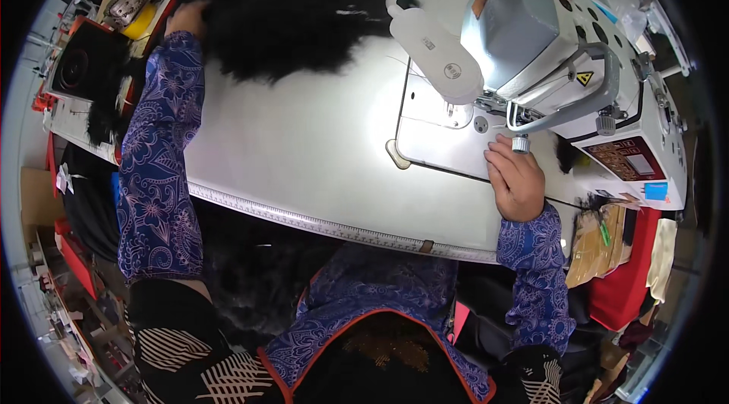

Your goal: Sewing black fur trim onto fabric pieces using an industrial sewing machine.

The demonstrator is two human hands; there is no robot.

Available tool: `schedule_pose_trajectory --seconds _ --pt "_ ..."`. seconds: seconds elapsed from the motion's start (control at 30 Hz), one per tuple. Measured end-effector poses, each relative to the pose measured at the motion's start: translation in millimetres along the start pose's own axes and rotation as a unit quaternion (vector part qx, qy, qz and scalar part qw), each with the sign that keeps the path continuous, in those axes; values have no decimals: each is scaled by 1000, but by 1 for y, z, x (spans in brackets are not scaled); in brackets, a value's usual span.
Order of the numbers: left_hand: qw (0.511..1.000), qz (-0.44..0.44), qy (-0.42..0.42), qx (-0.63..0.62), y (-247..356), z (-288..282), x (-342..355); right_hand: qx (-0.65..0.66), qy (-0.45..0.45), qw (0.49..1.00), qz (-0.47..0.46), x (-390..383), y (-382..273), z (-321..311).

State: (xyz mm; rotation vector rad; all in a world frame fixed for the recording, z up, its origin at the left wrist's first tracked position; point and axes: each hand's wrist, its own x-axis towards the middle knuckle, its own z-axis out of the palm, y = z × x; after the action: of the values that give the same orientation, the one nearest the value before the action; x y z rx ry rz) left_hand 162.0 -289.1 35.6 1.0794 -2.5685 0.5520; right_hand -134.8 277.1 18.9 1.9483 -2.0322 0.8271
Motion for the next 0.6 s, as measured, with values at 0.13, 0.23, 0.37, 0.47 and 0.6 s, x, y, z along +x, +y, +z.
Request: schedule_pose_trajectory --seconds 0.13,0.23,0.37,0.47,0.6 --pt "930 25 99 -354 48 -70 19 27 -9 1000 -5 6 -8 7" --pt "868 163 -24 -469 122 -106 -11 32 -3 999 -12 11 -14 12" --pt "968 126 -103 -190 167 -97 -30 44 -8 999 -4 13 -20 14" --pt "857 -124 -27 -499 132 -93 -16 37 -2 999 -7 15 -21 14" --pt "907 35 86 -411 136 -89 -34 46 6 999 -16 21 -30 17"
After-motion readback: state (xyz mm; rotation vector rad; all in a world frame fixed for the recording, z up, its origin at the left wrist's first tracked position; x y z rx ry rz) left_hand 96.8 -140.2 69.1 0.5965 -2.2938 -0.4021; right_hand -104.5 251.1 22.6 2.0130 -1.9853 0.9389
